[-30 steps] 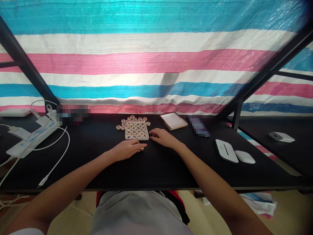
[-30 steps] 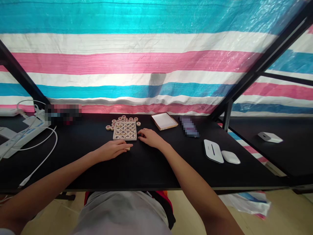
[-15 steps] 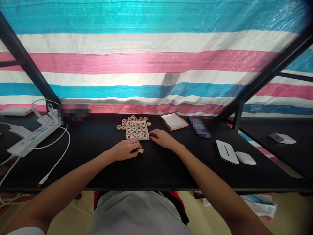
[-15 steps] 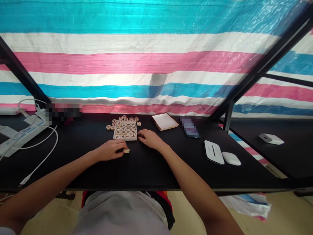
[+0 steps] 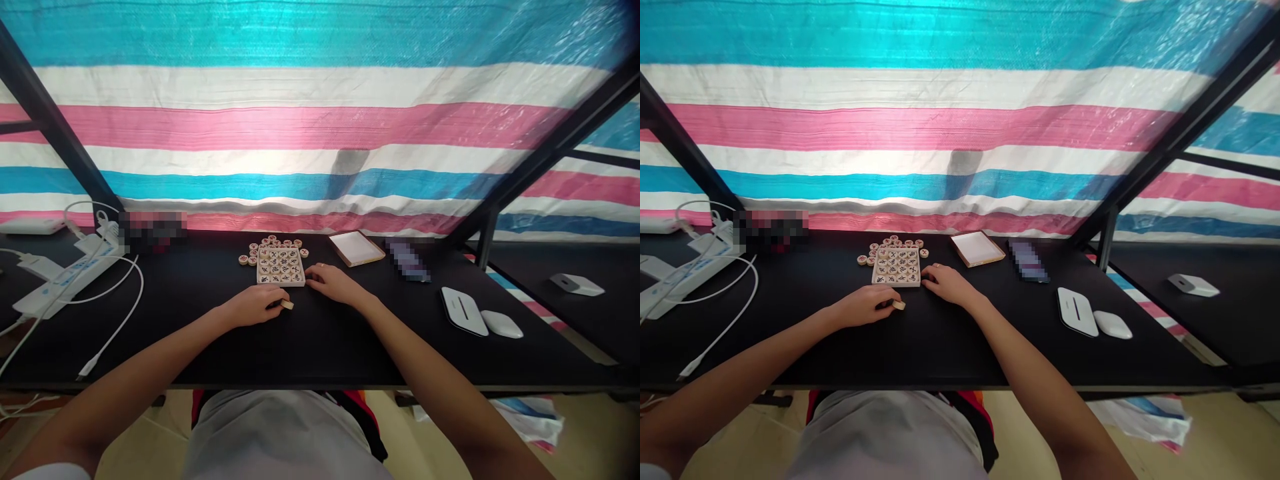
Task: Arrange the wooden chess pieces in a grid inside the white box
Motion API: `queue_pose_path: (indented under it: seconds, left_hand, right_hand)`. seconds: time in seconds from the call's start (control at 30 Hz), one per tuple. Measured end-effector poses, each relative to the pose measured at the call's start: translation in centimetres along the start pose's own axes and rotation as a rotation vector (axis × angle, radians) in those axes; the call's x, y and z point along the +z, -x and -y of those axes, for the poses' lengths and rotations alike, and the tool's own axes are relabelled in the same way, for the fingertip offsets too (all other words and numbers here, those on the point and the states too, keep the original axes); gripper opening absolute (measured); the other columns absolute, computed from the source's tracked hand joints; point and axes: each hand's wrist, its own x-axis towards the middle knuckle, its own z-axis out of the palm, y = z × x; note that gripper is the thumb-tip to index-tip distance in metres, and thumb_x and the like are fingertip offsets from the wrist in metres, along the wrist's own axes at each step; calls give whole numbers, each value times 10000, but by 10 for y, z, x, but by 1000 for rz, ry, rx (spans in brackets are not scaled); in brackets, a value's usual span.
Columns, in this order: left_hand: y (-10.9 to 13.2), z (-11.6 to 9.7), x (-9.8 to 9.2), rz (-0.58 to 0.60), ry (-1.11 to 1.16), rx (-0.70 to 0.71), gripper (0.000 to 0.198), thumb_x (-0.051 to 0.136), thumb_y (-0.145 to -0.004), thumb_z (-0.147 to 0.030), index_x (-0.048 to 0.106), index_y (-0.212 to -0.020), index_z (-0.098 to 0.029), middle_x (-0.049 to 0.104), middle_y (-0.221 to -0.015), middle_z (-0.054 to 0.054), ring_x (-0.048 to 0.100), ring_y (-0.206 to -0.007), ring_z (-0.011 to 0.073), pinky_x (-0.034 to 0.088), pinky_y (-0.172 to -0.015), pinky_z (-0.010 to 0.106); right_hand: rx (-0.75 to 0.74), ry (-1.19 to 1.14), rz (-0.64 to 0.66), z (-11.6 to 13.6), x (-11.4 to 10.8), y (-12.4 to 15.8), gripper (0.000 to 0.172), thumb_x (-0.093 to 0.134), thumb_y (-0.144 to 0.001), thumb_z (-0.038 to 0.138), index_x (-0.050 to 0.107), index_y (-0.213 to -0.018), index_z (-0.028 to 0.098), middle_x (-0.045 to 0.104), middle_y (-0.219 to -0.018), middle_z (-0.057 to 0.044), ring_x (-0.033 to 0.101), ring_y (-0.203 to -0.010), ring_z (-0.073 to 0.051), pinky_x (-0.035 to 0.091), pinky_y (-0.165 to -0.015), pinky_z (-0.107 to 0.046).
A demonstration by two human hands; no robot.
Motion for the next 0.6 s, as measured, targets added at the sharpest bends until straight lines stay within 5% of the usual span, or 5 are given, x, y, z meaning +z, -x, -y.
queue_pose_path:
  seconds: [0.37, 0.6]
  left_hand:
    - [2, -3, -2, -7, 67, -25, 132, 535, -734, -125, 561, -854, -172, 638, -1022, 52, 598, -912, 168, 444, -838, 256]
    - [0, -6, -5, 35, 37, -95, 137, 525, -746, -148, 582, -869, -173, 589, -751, -5, 539, -632, 113, 418, -644, 213]
  right_hand:
    - [-4, 1, -2, 0, 0, 0, 181, 545, -870, 240, 628, -1019, 177, 568, -802, -26, 544, -734, -146, 394, -694, -251]
    - [-13, -1, 4, -2, 1, 0, 190, 538, -876, 255, 629, -1026, 182, 572, -808, -27, 544, -737, -147, 392, -695, -254]
